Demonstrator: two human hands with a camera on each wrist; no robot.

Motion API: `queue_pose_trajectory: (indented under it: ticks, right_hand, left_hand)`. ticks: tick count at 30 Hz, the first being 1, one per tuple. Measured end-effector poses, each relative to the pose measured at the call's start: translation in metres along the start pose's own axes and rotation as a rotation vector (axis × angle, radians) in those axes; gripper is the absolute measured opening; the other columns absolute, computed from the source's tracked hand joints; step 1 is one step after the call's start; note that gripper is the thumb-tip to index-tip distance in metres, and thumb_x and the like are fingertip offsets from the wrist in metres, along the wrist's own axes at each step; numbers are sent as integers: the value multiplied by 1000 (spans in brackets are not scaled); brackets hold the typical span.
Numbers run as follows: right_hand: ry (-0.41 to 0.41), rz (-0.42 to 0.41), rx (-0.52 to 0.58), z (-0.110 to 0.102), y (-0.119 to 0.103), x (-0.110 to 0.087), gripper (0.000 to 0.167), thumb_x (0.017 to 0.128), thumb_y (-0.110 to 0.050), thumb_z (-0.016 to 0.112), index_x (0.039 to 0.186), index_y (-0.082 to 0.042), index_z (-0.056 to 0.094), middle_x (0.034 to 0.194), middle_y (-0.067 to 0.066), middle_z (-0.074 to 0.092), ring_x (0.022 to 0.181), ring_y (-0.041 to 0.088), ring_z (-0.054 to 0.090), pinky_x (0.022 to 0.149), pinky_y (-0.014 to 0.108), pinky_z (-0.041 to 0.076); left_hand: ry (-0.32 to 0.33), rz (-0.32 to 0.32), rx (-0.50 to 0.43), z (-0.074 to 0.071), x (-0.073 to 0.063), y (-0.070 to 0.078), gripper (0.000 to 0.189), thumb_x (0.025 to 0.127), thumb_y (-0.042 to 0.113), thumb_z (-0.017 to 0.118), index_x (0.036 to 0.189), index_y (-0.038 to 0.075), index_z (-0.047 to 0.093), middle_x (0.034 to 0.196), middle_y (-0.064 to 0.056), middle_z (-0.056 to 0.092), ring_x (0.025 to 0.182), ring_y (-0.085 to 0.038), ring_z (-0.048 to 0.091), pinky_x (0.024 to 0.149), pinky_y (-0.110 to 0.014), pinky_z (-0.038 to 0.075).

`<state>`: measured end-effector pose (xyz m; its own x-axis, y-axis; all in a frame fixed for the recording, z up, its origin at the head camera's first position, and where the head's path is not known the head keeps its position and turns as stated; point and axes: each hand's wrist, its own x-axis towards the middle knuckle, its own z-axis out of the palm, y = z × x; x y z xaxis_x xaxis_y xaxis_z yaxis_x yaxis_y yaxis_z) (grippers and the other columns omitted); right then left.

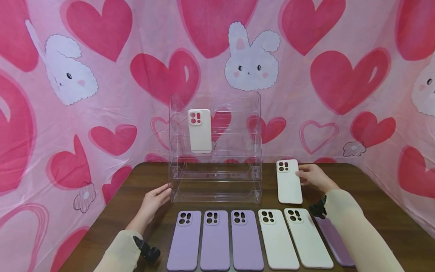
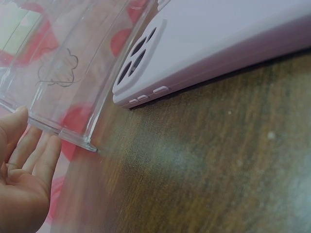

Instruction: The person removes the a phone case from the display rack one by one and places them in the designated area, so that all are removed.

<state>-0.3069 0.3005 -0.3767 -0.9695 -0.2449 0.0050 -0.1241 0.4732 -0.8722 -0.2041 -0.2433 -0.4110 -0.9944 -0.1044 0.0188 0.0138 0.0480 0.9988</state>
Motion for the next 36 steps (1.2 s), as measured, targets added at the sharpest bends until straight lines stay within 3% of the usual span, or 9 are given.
queue_pose_trajectory:
  ticks: [6,12,16,22,28,36]
  right_hand:
    - [6,99,-26,4,5,4,51,96,-9,48,128,24,27,105,31,58,82,28,64,72,45,55]
    - [18,126,-72,7,13,6,51,96,-10,49,130,22,28,99,27,60,75,22,62,69,43,56]
    - [14,142,-100,8,16,5,53,95,-11,50,131,21,28,110,33,54,83,25,61,70,42,56]
    - [-19,202,-118,8,16,1,68,89,-18,61,135,17,24,123,35,45,95,30,57,75,44,55]
    - [-87,183,-142,8,15,-3,77,85,-15,66,136,17,19,122,35,43,97,33,56,74,46,54]
    - [-117,170,-166,10,18,-6,69,85,-3,63,133,20,21,124,39,37,99,37,54,72,45,55]
  left_hand:
    - [3,-2,8,0,0,0,45,94,11,54,133,-9,41,136,-23,40,120,-34,43,92,-31,45]
    - [4,-5,6,0,0,0,45,94,10,53,132,-10,41,136,-24,40,120,-33,43,92,-31,45]
    - [3,-4,6,0,0,0,44,94,10,53,132,-10,41,136,-23,40,121,-33,42,92,-31,44]
    - [2,-10,15,0,0,0,45,94,11,53,132,-9,41,137,-22,39,121,-33,42,93,-31,44]
    - [9,-9,16,0,1,-1,45,94,11,54,132,-9,42,136,-22,40,120,-32,42,92,-31,44]
    - [5,-14,24,-1,1,-2,47,93,13,55,133,-8,42,136,-21,40,120,-32,43,92,-31,44]
